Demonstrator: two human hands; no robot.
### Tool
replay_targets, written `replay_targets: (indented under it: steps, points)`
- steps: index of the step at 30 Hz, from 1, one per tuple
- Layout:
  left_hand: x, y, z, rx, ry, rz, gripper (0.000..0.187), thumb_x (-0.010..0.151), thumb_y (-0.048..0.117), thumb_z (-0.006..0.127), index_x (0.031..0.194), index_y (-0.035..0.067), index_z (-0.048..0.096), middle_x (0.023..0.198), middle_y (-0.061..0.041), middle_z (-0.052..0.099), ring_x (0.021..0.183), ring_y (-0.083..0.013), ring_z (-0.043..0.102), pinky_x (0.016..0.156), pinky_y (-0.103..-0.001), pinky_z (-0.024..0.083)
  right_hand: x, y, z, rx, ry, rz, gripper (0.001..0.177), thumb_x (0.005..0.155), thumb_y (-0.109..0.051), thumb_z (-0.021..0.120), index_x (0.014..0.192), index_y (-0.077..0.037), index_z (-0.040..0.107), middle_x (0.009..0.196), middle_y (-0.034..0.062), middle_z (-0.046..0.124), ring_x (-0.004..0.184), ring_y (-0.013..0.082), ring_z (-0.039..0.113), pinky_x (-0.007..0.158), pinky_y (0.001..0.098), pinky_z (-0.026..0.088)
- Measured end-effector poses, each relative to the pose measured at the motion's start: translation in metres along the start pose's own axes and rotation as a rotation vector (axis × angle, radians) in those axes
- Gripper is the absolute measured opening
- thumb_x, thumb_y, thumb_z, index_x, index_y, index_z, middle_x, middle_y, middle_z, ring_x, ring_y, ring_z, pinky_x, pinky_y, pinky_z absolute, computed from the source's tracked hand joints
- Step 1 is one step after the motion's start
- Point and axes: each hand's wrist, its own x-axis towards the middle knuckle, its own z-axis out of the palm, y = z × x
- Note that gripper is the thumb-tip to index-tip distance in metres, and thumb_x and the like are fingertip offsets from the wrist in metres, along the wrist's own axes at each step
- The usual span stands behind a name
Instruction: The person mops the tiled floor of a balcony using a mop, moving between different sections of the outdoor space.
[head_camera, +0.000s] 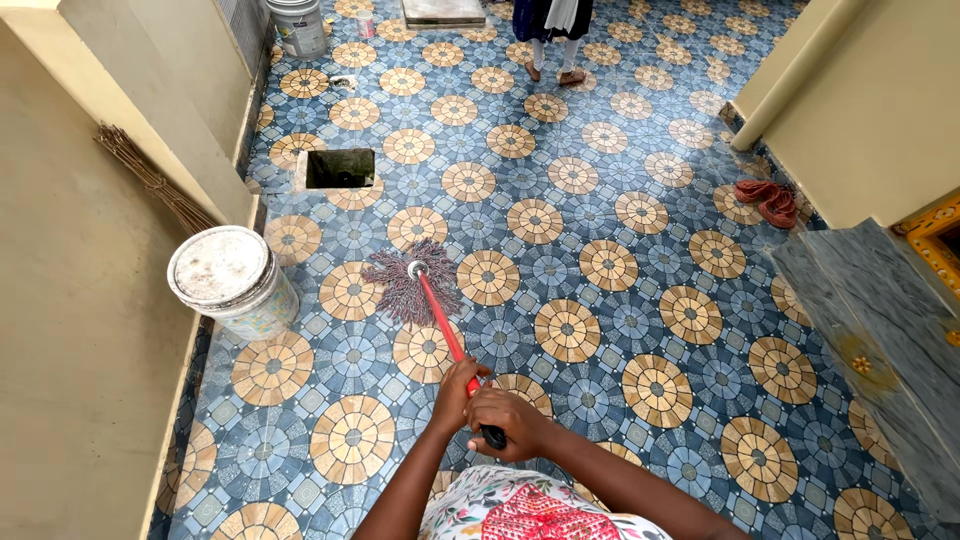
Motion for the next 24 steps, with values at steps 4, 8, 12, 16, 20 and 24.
replay_targets:
  steps: [4, 8, 12, 16, 20, 24]
  points:
    - [-0.009, -0.041, 0.012, 0.082, -0.083, 0.0, 0.021, 0.081, 0.017, 0.072, 0.101, 0.011, 0.072, 0.114, -0.011, 0.069, 0.129, -0.0364, 0.055, 0.109, -0.045, 0.036, -0.013, 0.019, 0.021, -0.037, -0.099, 0.074, 0.037, 0.099, -0.041, 0.071, 0.091, -0.007, 0.059, 0.101, 0.0122, 0.065, 0.104, 0.0316, 0.065, 0.093, 0.0458, 0.05]
    - [-0.005, -0.008, -0.003, 0.057, -0.141, -0.073, 0.022, 0.084, 0.019, 0.071, 0.105, 0.012, 0.071, 0.107, -0.01, 0.068, 0.118, -0.0322, 0.061, 0.105, -0.043, 0.041, -0.006, -0.003, 0.006, -0.041, -0.083, 0.046, 0.037, 0.1, -0.042, 0.071, 0.095, -0.006, 0.063, 0.104, 0.0127, 0.067, 0.107, 0.0322, 0.066, 0.095, 0.0453, 0.051]
    - [0.0, 0.069, -0.034, 0.036, -0.209, -0.093, 0.033, 0.08, 0.022, 0.071, 0.112, 0.014, 0.074, 0.097, -0.01, 0.07, 0.106, -0.0298, 0.063, 0.101, -0.041, 0.045, 0.012, -0.061, -0.045, -0.067, -0.007, -0.04, 0.038, 0.097, -0.043, 0.074, 0.097, -0.006, 0.064, 0.1, 0.0129, 0.07, 0.101, 0.0325, 0.07, 0.093, 0.0452, 0.054]
    - [-0.001, 0.117, -0.047, -0.088, -0.239, 0.136, 0.042, 0.078, 0.029, 0.078, 0.114, 0.01, 0.072, 0.107, -0.01, 0.074, 0.104, -0.033, 0.065, 0.097, -0.044, 0.047, 0.027, -0.103, -0.081, 0.001, 0.09, -0.258, 0.035, 0.098, -0.036, 0.074, 0.099, -0.003, 0.063, 0.095, 0.0134, 0.069, 0.092, 0.033, 0.071, 0.097, 0.0486, 0.057]
    - [0.006, 0.119, -0.051, -0.283, -0.274, 0.141, 0.049, 0.072, 0.031, 0.079, 0.115, 0.009, 0.07, 0.109, -0.01, 0.075, 0.101, -0.0318, 0.068, 0.09, -0.043, 0.052, 0.03, -0.101, -0.071, 0.185, 0.159, -0.257, 0.027, 0.1, -0.026, 0.073, 0.091, -0.006, 0.058, 0.091, 0.0114, 0.07, 0.09, 0.0305, 0.073, 0.097, 0.0485, 0.059]
    - [0.013, 0.099, -0.044, -0.279, -0.263, 0.178, 0.048, 0.07, 0.03, 0.082, 0.11, 0.007, 0.069, 0.11, -0.01, 0.075, 0.101, -0.0315, 0.069, 0.092, -0.043, 0.051, 0.024, -0.077, -0.049, 0.186, 0.242, -0.244, 0.025, 0.098, -0.021, 0.073, 0.087, -0.007, 0.055, 0.089, 0.0115, 0.07, 0.087, 0.0292, 0.073, 0.091, 0.0473, 0.059]
